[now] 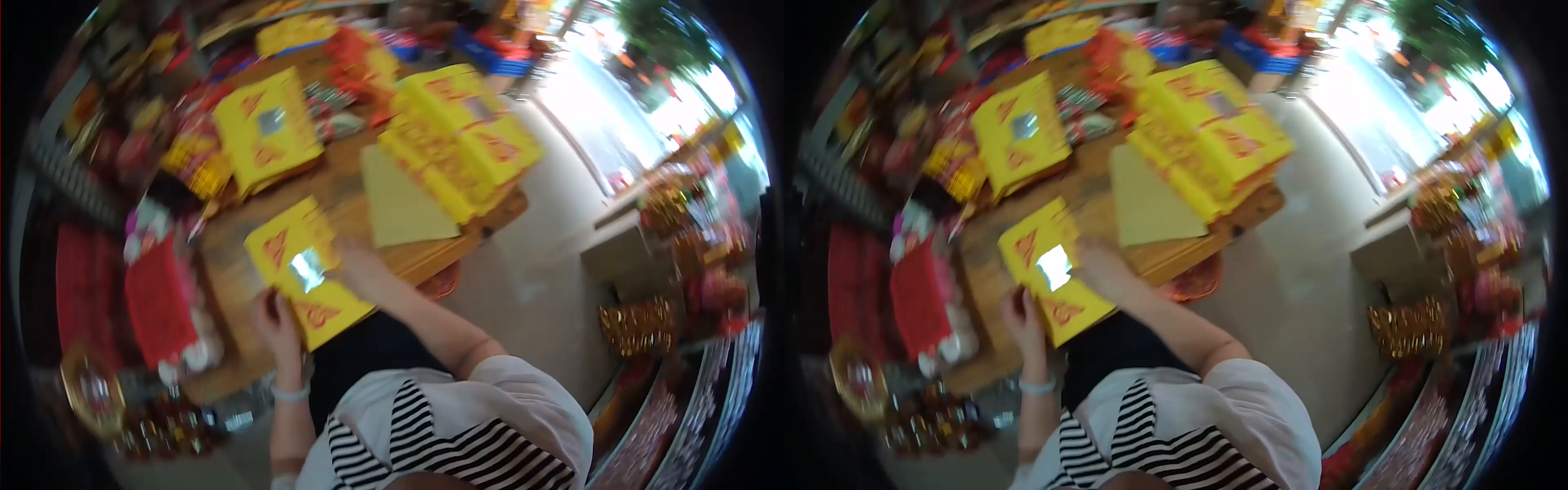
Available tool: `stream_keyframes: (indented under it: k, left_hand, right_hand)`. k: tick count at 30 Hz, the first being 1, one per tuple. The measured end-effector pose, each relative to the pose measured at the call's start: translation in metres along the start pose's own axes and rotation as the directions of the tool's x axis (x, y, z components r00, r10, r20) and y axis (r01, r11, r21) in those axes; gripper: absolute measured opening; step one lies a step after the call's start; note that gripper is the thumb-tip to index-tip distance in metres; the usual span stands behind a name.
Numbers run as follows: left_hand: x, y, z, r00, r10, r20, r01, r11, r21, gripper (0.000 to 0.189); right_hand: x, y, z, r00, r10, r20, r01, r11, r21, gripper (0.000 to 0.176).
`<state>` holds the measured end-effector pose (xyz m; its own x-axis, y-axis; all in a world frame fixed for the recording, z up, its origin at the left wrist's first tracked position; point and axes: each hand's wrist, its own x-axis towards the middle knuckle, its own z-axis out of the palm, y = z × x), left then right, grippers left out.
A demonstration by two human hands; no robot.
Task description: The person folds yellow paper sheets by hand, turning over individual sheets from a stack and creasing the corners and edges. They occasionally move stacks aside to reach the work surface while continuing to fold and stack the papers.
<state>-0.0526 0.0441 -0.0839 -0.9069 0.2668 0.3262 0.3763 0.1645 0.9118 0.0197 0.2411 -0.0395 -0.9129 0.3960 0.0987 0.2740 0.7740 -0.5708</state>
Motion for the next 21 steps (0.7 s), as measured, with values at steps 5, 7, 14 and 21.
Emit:
stream_keyframes:
  k: [5,7,14,21]
  left_hand:
    - [-0.009,0.03,-0.023,0.996,-0.077,-0.038,0.078,0.996,0.032,0.016]
    - [-0.009,0.032,-0.029,0.992,-0.106,-0.07,0.109,0.993,0.038,0.015]
    - [-0.014,0.028,-0.031,0.983,-0.154,-0.095,0.152,0.988,-0.023,0.014]
    - [-0.021,0.014,-0.034,0.953,-0.201,-0.226,0.135,0.951,-0.277,0.025]
  right_hand:
    - [-0.037,0.0,-0.013,0.982,-0.188,0.026,0.183,0.973,0.144,0.042]
    - [-0.043,-0.007,-0.019,0.991,-0.094,0.095,0.074,0.978,0.195,0.04]
    - [-0.049,-0.014,-0.009,0.992,0.007,0.13,-0.03,0.984,0.174,0.038]
    - [-0.044,-0.032,-0.009,0.955,0.215,0.204,-0.296,0.706,0.643,0.034]
